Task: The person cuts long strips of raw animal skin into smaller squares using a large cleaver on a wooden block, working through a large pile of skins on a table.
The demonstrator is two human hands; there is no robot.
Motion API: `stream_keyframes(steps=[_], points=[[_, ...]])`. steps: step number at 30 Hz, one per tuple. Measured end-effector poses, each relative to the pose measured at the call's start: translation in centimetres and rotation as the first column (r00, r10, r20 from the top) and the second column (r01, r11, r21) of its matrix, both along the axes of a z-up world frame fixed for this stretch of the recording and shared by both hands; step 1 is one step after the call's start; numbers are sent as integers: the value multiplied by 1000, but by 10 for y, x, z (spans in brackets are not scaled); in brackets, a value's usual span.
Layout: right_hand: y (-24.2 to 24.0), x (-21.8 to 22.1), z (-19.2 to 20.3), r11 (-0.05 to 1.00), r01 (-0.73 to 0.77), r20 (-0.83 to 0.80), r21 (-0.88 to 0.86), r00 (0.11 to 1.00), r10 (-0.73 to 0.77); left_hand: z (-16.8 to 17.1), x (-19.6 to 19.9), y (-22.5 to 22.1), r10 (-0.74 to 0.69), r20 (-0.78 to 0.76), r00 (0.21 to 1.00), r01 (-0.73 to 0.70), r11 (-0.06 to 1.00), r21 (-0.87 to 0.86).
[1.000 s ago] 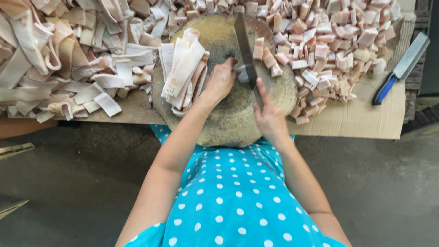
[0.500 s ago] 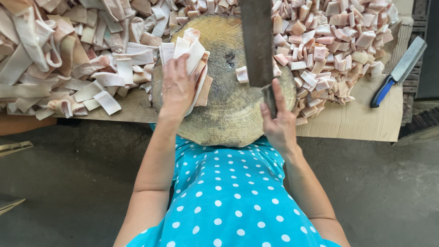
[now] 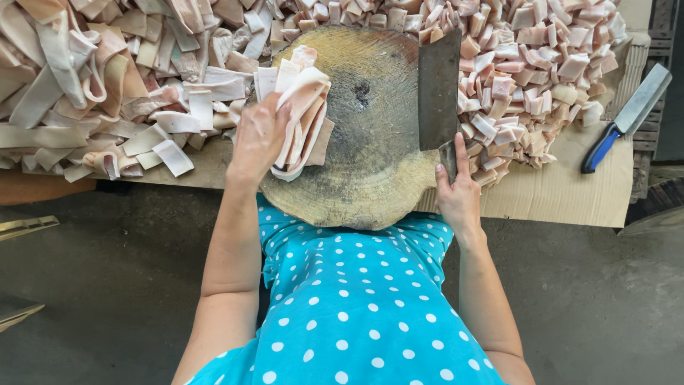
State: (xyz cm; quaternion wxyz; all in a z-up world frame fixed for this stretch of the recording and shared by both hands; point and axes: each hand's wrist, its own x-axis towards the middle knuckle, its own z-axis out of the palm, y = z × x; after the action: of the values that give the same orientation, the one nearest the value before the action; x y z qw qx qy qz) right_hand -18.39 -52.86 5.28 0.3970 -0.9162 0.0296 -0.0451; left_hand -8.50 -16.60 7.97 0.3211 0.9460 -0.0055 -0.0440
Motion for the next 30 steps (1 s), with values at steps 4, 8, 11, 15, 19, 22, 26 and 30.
stream_keyframes(steps=[4,8,11,15,19,22,26,30], points=[[-4,0,-4,997,77,-227,11,971,-72,26,24,-30,-157,-80,984,124,939,-322],[-2,4,6,999,37,-224,-6,974,-37,-10,61,-93,-344,-421,839,1,775,-631],[7,7,23,976,172,-451,133,887,-95,-61,70,-115,-284,-499,819,67,910,-409],[12,7,25,965,238,-548,108,824,-142,-103,44,-106,-207,132,970,227,959,-171],[6,11,13,998,-62,107,-33,992,65,-96,25,-97,-136,5,991,136,989,-56],[6,4,26,998,-29,183,-46,982,37,-92,17,-93,-109,18,994,110,992,-60],[9,3,35,1000,-24,338,3,941,21,-90,13,-90,-94,103,990,106,987,-119],[27,12,5,998,-51,-57,-41,997,48,-88,13,-88,-100,202,974,132,979,-153]])
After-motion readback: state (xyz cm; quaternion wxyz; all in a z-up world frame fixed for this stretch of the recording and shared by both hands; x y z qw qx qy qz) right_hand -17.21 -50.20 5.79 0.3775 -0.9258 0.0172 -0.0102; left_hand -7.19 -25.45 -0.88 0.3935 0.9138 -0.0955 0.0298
